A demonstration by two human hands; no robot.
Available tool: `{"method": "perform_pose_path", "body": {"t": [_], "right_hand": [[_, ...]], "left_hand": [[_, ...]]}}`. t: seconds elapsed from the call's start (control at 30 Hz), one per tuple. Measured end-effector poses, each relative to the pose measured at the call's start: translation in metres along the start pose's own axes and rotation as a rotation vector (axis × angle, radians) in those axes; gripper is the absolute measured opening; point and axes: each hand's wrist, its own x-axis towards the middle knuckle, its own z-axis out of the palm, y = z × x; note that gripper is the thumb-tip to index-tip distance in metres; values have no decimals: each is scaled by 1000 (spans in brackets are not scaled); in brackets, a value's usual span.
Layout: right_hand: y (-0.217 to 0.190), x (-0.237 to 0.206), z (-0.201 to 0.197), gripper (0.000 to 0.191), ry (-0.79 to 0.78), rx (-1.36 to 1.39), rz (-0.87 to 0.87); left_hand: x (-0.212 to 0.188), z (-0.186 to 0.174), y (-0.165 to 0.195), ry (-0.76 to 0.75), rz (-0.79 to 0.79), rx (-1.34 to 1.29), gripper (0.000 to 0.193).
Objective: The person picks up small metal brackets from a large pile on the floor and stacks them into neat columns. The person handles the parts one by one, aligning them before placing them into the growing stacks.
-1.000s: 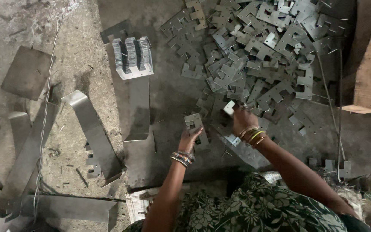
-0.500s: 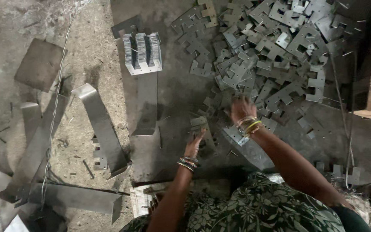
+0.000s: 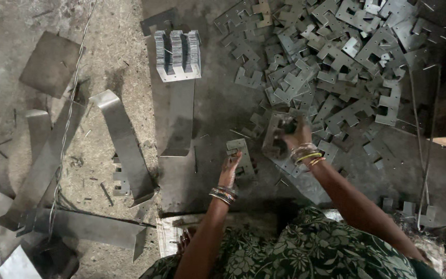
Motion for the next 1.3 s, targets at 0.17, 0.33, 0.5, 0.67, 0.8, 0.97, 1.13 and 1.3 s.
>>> {"method": "perform_pose_path", "body": {"t": [0.17, 0.33, 0.5, 0.67, 0.8, 0.97, 1.13, 1.3], "right_hand": [[-43, -19, -26, 59, -169, -283, -239], [-83, -21, -26, 65, -407, -480, -558], [-80, 22, 2, 68, -132, -985, -884], [-74, 56, 20, 77, -249, -1120, -932], [-85, 62, 24, 49, -255, -1051, -962], [-91, 64, 30, 47, -264, -1153, -989], [-100, 60, 26, 21, -294, -1125, -951], [-129, 3, 9, 22, -324, -1171, -1114]], "left_hand": [[-14, 22, 32, 71, -258, -152, 89], [-23, 34, 51, 294, -486, 125, 110], [-22, 13, 27, 205, -446, 164, 108], [-33, -8, 10, -122, -158, -277, 95], [-45, -4, 25, -92, -139, -407, 82], [-60, 6, 49, -6, -147, -370, 81], [-69, 4, 49, -12, -91, -383, 77], [-63, 2, 47, 29, -93, -310, 84]]}}
